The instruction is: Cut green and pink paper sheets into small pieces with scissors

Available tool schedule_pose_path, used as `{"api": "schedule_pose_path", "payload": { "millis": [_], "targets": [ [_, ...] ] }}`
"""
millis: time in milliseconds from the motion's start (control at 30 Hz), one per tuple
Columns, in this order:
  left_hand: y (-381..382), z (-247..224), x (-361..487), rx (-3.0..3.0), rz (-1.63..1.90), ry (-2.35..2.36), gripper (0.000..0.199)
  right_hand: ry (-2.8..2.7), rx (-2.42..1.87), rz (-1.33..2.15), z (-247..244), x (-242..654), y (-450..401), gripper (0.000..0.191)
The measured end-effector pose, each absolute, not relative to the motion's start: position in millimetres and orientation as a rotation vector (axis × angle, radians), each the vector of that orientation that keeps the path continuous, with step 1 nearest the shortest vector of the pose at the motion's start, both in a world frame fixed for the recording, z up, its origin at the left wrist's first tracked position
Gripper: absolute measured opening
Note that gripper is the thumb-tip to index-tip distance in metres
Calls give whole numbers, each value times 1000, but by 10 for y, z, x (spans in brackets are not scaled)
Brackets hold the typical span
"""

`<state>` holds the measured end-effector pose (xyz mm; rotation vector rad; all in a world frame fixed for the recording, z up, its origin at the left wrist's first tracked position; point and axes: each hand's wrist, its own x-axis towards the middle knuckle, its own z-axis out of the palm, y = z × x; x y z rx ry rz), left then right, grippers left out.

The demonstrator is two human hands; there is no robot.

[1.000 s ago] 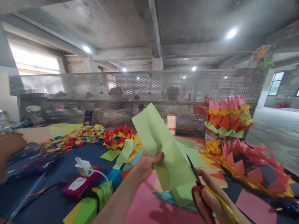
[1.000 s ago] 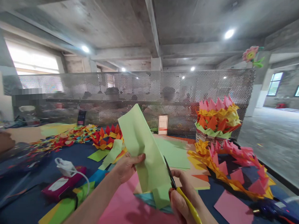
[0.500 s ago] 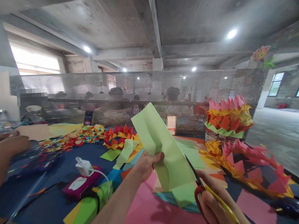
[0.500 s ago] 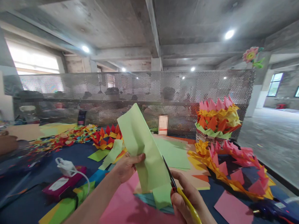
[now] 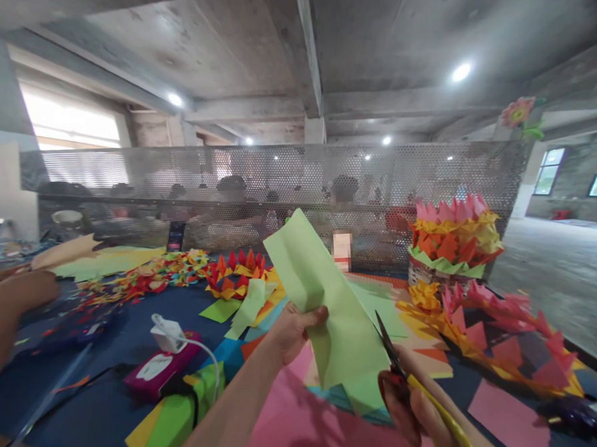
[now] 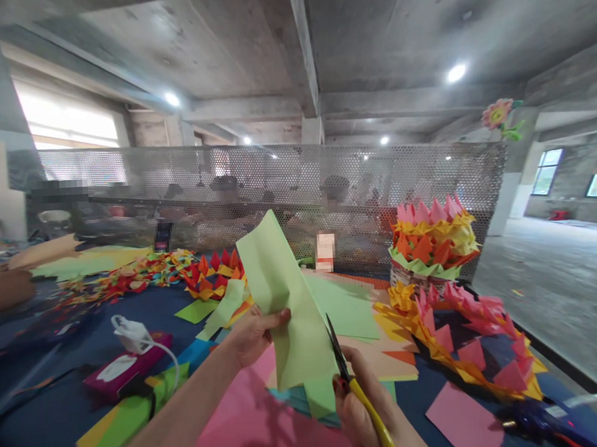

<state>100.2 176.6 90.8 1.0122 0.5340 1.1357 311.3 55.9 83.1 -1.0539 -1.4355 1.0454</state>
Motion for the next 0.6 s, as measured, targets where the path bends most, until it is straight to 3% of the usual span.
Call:
{"api": "schedule_pose_path", "payload": {
  "millis": [267, 600],
  "targets": [
    [1756, 904, 1018, 1057, 1132, 558, 44, -1454, -1014, 1128, 851, 3068, 487, 77],
    [1687, 907, 1056, 1156, 1100, 536, 46, -1354, -1077, 1129, 946, 3070, 392, 76]
  ]
}}
